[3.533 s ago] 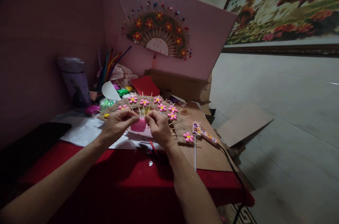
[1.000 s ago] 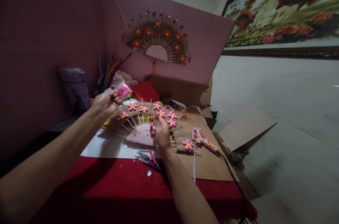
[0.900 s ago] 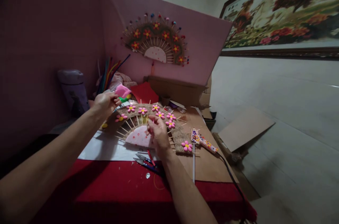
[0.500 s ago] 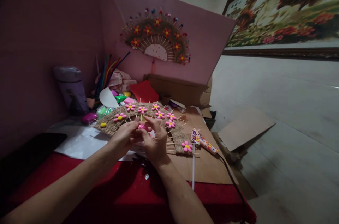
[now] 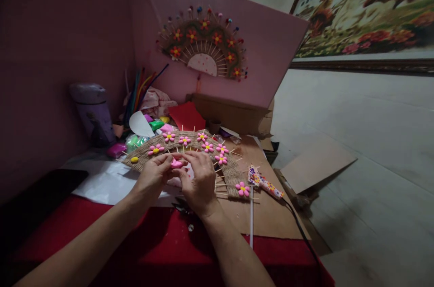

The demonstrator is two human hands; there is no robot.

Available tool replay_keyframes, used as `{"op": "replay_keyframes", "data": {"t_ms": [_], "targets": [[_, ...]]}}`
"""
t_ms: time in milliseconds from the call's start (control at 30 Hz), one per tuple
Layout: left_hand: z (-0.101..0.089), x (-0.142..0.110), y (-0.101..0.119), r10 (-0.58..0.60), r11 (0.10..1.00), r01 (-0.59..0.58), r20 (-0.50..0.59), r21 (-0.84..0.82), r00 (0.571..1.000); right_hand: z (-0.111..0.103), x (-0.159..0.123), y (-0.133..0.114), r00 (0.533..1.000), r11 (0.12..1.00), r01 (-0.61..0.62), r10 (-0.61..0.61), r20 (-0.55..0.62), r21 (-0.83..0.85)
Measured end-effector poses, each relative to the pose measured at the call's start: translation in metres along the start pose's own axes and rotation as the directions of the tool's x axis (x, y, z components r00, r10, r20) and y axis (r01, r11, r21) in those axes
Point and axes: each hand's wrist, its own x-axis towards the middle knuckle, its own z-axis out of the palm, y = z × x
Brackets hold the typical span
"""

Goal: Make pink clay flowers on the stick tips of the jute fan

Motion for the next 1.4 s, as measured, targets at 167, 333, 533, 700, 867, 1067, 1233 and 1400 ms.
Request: {"op": "replay_keyframes", "data": {"t_ms": [167,333,533,700,867,1067,1233,1400], "targets": [[0.004,-0.004,0.001,-0.071,0.997,0.072,0.092,-0.015,0.993,-0.001,0.002,0.001,1.000,1.000,0.009,-0.009,0.001,-0.030],[0.004,-0.006,0.004,-0.047,0.998,0.047,0.005,-0.047,0.999,-0.002,0.003,0.002,1.000,1.000,-0.004,0.005,0.019,-0.023],[0.001,-0.004,0.005,0.015,0.999,-0.017,-0.039,-0.052,0.999,-0.001,0.003,0.005,0.994,0.999,0.019,-0.016,0.108,-0.033],[0.002,-0.006,0.001,-0.065,0.997,0.061,0.080,0.047,0.995,-0.002,0.001,0.006,0.996,0.998,0.046,-0.043,0.074,-0.036],[-0.002,-0.004,-0.002,0.040,0.990,-0.043,0.021,0.135,0.999,-0.002,0.001,0.007,0.992,0.999,-0.012,0.006,0.126,0.043],[-0.002,-0.004,0.001,0.137,0.983,-0.130,-0.044,0.131,0.990,-0.003,0.005,0.005,0.977,0.970,-0.087,0.039,0.210,0.225],[0.005,-0.009,0.008,-0.001,1.000,0.000,0.030,0.027,1.000,-0.004,0.006,0.005,0.993,0.975,-0.090,0.071,0.097,0.206],[0.000,-0.007,0.004,0.046,0.996,-0.051,0.070,0.070,0.997,-0.005,0.006,0.004,0.991,0.965,-0.088,0.060,0.119,0.246]]}}
